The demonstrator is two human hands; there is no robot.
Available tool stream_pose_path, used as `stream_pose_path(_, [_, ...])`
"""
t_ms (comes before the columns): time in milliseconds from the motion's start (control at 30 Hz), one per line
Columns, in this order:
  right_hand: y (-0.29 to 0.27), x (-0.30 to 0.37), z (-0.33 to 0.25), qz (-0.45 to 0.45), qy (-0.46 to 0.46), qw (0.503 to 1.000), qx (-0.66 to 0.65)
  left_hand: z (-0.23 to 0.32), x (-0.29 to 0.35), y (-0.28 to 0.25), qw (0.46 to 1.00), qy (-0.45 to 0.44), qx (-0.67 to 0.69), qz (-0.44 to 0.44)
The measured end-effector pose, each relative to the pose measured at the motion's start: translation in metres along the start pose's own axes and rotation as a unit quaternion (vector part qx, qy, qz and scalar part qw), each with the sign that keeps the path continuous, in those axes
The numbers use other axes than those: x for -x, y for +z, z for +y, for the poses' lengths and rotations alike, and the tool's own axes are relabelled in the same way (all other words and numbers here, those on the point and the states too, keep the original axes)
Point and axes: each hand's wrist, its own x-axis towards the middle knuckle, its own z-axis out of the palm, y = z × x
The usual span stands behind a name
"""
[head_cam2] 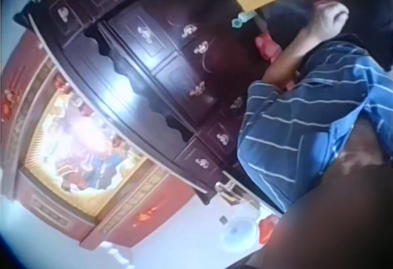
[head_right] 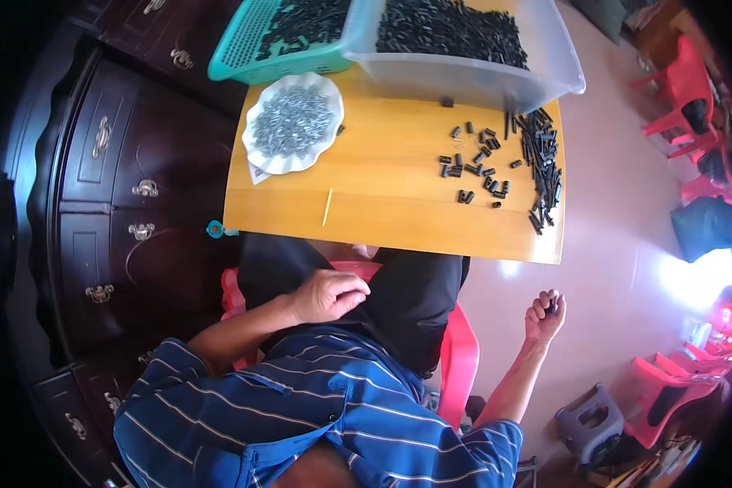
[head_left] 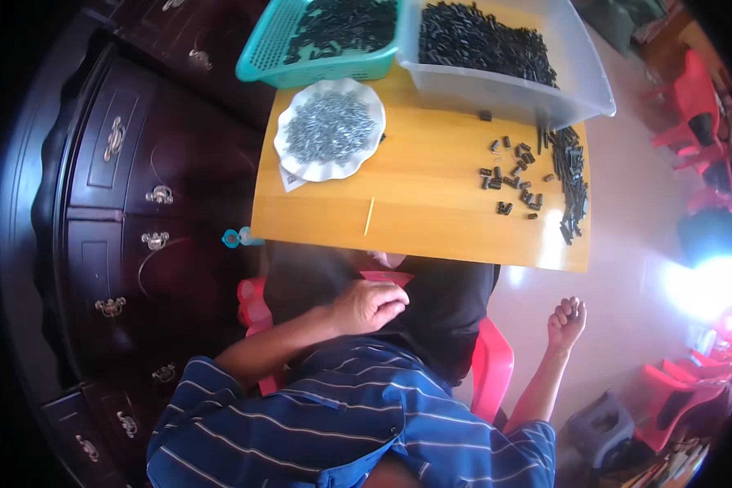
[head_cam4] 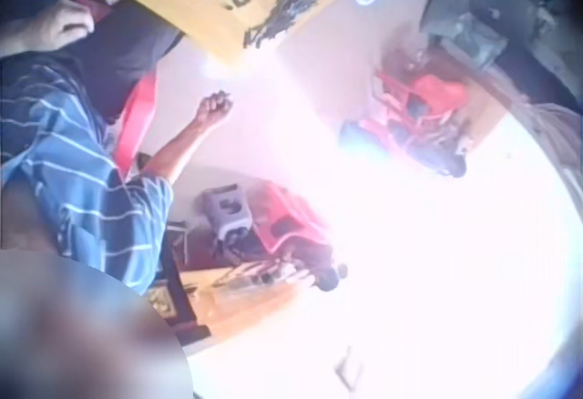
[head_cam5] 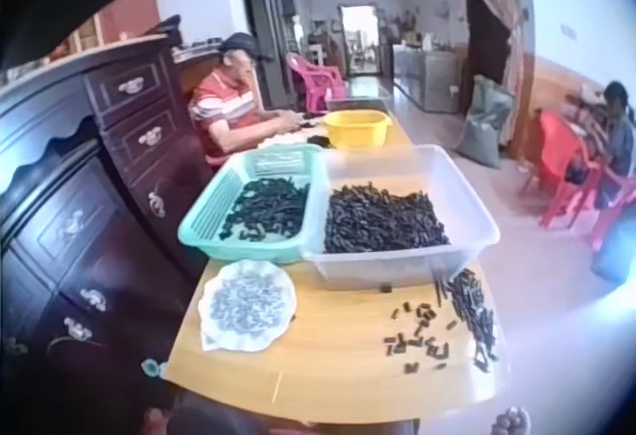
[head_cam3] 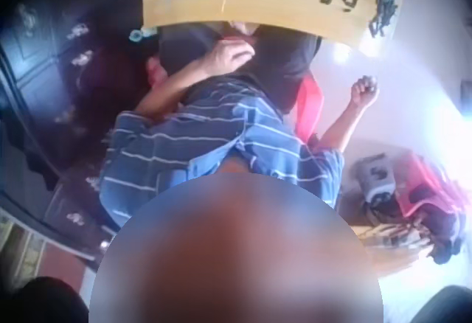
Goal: Manually inserting small metal pins into plastic housings at a workbench.
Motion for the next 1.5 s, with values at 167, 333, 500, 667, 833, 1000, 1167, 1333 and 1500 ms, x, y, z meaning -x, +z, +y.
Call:
stream_pose_path(167, [0.091,0.018,-0.025,-0.01,-0.041,0.998,0.041,0.013,0.004,-0.06,0.989,0.073,-0.056,0.115])
stream_pose_path(333, [0.176,0.039,-0.038,-0.097,-0.047,0.993,0.046,0.004,-0.005,-0.129,0.918,0.079,-0.257,0.292])
stream_pose_path(500, [0.258,0.049,0.005,-0.087,-0.02,0.98,0.178,-0.042,-0.03,-0.169,0.867,0.094,-0.385,0.301])
stream_pose_path(667, [0.333,0.042,0.08,-0.073,-0.054,0.828,0.553,-0.053,-0.035,-0.178,0.855,0.126,-0.447,0.233])
stream_pose_path(833, [0.382,-0.01,0.151,-0.169,-0.043,0.749,0.639,-0.059,-0.031,-0.186,0.842,0.142,-0.469,0.225])
stream_pose_path(1000, [0.404,-0.065,0.211,-0.175,-0.201,0.64,0.721,-0.062,0.0,-0.187,0.841,0.135,-0.475,0.221])
stream_pose_path(1167, [0.415,-0.108,0.244,-0.203,-0.279,0.501,0.793,-0.051,0.034,-0.191,0.84,0.14,-0.476,0.222])
stream_pose_path(1333, [0.438,-0.127,0.271,-0.186,-0.251,0.396,0.863,-0.052,0.043,-0.193,0.843,0.133,-0.468,0.23])
stream_pose_path(1500, [0.458,-0.137,0.279,-0.168,-0.201,0.324,0.909,-0.053,0.044,-0.195,0.852,0.128,-0.453,0.228])
